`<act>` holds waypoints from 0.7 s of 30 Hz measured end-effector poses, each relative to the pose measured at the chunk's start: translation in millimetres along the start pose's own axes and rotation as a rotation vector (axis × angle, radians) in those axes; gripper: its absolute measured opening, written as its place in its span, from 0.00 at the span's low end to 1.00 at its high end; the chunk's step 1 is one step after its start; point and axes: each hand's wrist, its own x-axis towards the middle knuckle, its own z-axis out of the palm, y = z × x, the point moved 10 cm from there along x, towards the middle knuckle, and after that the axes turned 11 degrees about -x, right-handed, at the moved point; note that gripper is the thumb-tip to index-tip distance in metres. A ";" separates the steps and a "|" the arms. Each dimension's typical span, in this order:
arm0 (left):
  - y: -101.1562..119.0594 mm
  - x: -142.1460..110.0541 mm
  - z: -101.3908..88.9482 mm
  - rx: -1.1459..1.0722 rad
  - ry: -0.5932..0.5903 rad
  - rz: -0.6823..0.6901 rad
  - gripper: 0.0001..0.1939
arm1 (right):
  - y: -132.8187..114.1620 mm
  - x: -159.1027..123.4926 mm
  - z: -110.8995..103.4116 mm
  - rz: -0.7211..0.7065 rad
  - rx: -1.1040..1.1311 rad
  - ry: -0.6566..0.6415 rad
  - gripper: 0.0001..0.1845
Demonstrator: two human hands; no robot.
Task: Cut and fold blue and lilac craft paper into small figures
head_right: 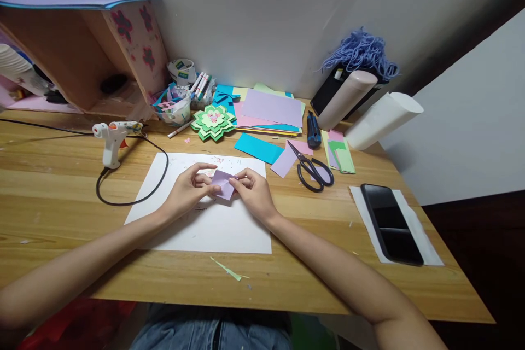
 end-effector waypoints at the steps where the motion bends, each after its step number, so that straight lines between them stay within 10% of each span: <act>1: -1.6 0.0 0.1 0.004 -0.001 -0.018 0.26 | -0.1 -0.3 -0.4 -0.002 0.002 0.002 0.12; 21: 21.6 -10.2 4.7 0.184 0.005 0.233 0.18 | -42.2 -13.8 -1.8 -0.374 -0.264 0.098 0.14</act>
